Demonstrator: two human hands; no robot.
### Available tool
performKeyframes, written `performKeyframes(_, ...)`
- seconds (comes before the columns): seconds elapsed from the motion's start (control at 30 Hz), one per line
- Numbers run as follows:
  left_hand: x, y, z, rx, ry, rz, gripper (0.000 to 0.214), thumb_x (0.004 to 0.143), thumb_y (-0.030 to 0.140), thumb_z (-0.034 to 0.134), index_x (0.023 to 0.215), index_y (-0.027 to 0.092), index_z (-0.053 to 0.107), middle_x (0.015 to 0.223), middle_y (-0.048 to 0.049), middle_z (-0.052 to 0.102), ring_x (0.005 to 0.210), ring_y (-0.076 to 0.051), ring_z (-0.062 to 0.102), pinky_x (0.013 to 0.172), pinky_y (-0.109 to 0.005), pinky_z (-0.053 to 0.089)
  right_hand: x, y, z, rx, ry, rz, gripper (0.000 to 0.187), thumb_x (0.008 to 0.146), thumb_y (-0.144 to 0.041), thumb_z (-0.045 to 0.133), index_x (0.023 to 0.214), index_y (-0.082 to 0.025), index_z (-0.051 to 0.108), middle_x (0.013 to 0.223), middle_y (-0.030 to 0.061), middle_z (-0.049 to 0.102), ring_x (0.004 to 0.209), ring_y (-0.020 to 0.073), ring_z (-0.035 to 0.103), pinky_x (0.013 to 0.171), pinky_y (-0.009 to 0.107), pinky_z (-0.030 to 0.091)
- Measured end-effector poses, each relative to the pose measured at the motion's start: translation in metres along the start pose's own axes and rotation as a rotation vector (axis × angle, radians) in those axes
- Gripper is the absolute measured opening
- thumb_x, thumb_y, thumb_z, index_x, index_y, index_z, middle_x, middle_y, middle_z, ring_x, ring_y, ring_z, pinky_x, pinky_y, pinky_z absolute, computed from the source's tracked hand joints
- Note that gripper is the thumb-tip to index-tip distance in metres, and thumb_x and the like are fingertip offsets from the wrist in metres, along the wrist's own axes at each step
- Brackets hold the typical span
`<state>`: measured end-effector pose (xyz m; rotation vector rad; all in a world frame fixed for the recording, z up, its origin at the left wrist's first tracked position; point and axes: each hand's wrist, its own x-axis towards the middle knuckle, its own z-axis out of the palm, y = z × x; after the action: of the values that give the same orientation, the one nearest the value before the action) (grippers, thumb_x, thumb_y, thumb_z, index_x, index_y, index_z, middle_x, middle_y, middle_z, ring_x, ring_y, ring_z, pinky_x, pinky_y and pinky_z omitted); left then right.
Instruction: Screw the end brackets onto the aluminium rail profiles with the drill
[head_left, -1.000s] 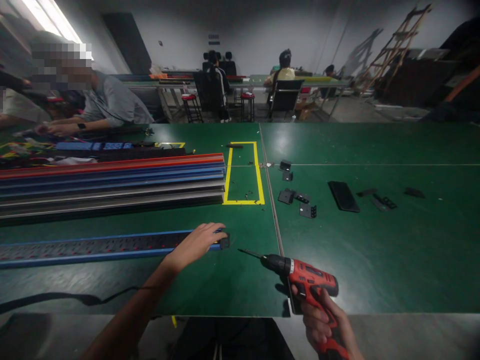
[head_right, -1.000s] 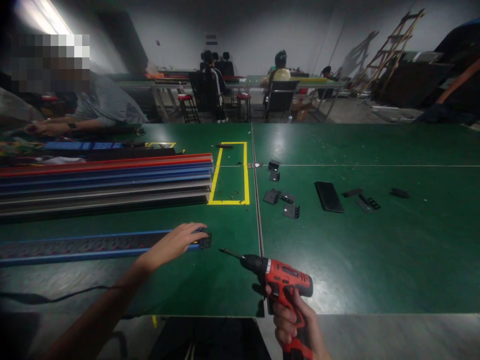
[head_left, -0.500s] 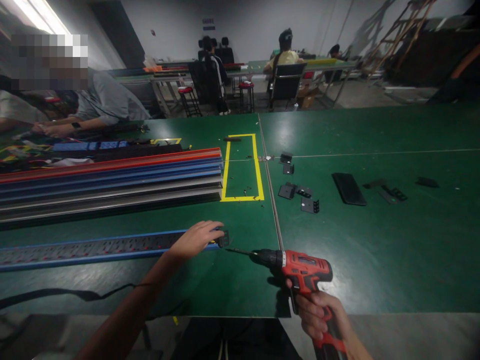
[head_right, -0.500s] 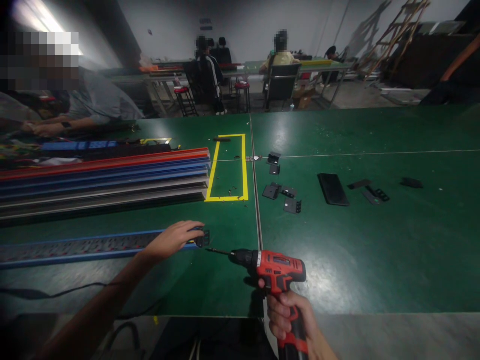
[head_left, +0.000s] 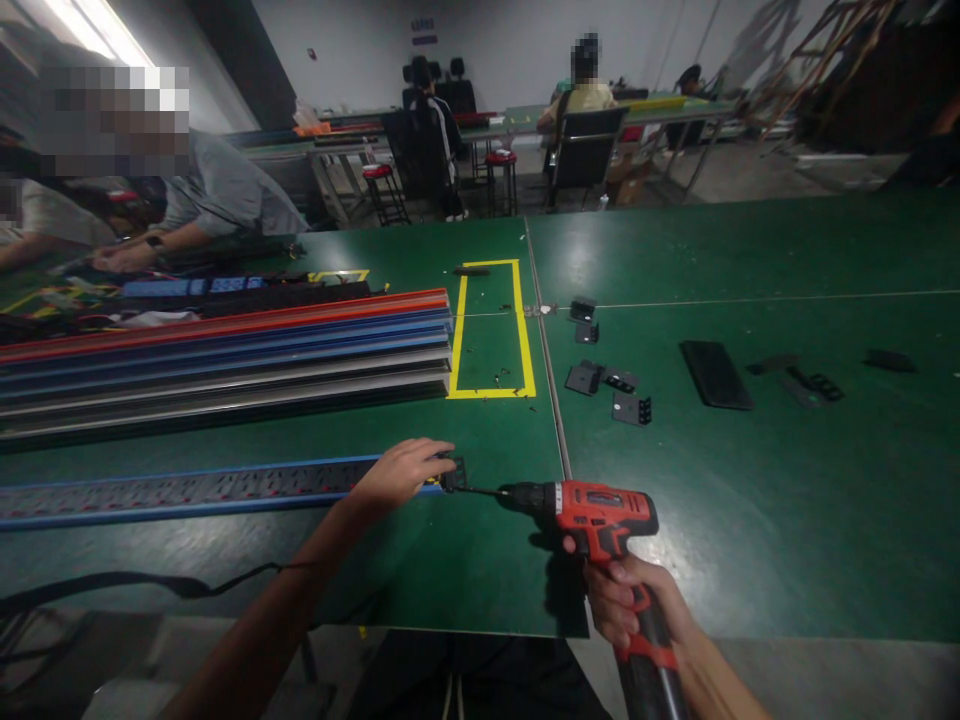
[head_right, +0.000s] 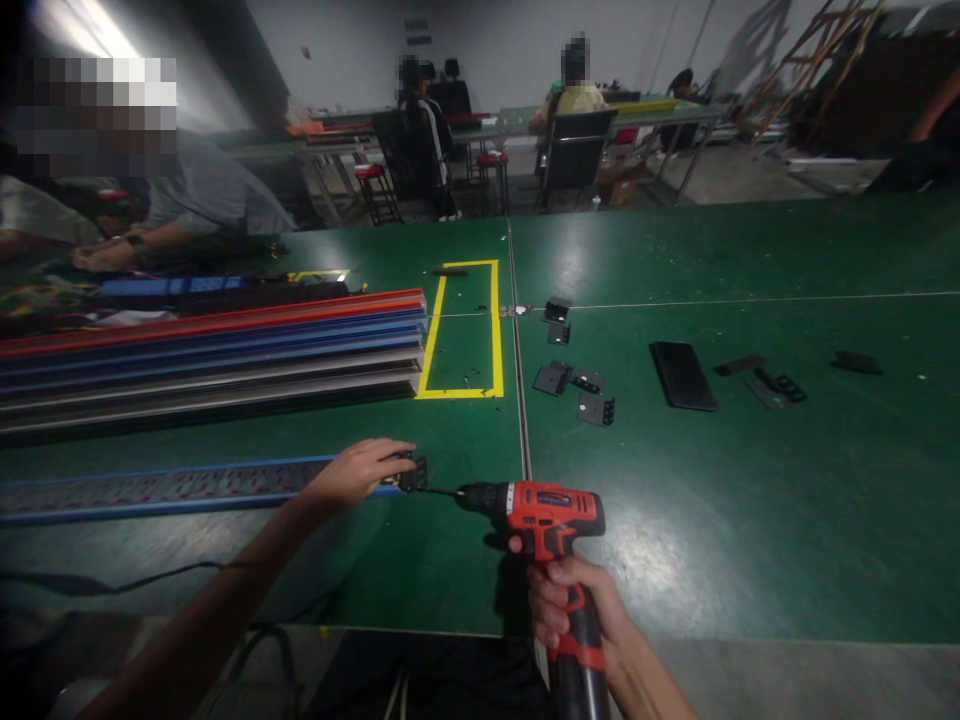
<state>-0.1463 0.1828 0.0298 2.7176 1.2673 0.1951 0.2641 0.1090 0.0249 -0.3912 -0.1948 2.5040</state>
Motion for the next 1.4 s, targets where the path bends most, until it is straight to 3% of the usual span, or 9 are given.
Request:
performKeyframes(0.33,0.002,0.004,-0.005,0.019,0.0,0.011,0.043,0.096,0.005,0.048,0.127,0.025,0.071,0.141,-0.0097,0.066,0.12,-0.024,0.064,0.1,-0.042,0.053,0.007,0.0,0.002,-0.006,-0.012,0.03,0.027,0.082,-0.023,0.072,0.109,-0.017,0.072,0.056,-0.0122,0.042,0.04,0.005,0.022,0.044,0.018,0.041)
performKeyframes(0.77,0.005,0.007,-0.009,0.048,0.006,0.047,0.043,0.093,0.003,0.05,0.126,0.021,0.07,0.14,-0.0121,0.066,0.116,-0.026,0.065,0.094,-0.042,0.055,0.015,-0.008,0.009,-0.081,0.018,0.061,0.027,0.079,-0.023,0.072,0.105,-0.018,0.071,0.056,-0.0111,0.045,0.04,0.0049,0.031,0.044,0.019,0.042)
performKeyframes(1.07,0.011,0.008,-0.018,0.112,-0.053,0.038,0.049,0.091,0.0,0.054,0.128,0.028,0.07,0.145,-0.0065,0.065,0.109,-0.021,0.07,0.082,-0.03,0.056,0.018,-0.019,0.024,-0.131,0.058,0.076,0.034,0.077,-0.021,0.074,0.11,-0.018,0.072,0.056,-0.0097,0.049,0.041,0.0066,0.042,0.044,0.022,0.045)
performKeyframes(1.4,0.006,0.007,-0.019,0.074,-0.034,0.04,0.037,0.096,0.008,0.056,0.125,0.026,0.072,0.14,-0.0091,0.068,0.114,-0.023,0.069,0.089,-0.034,0.058,0.018,-0.024,0.025,-0.126,0.017,0.088,0.036,0.081,-0.019,0.071,0.118,-0.016,0.069,0.058,-0.0103,0.05,0.042,0.0062,0.046,0.047,0.021,0.049)
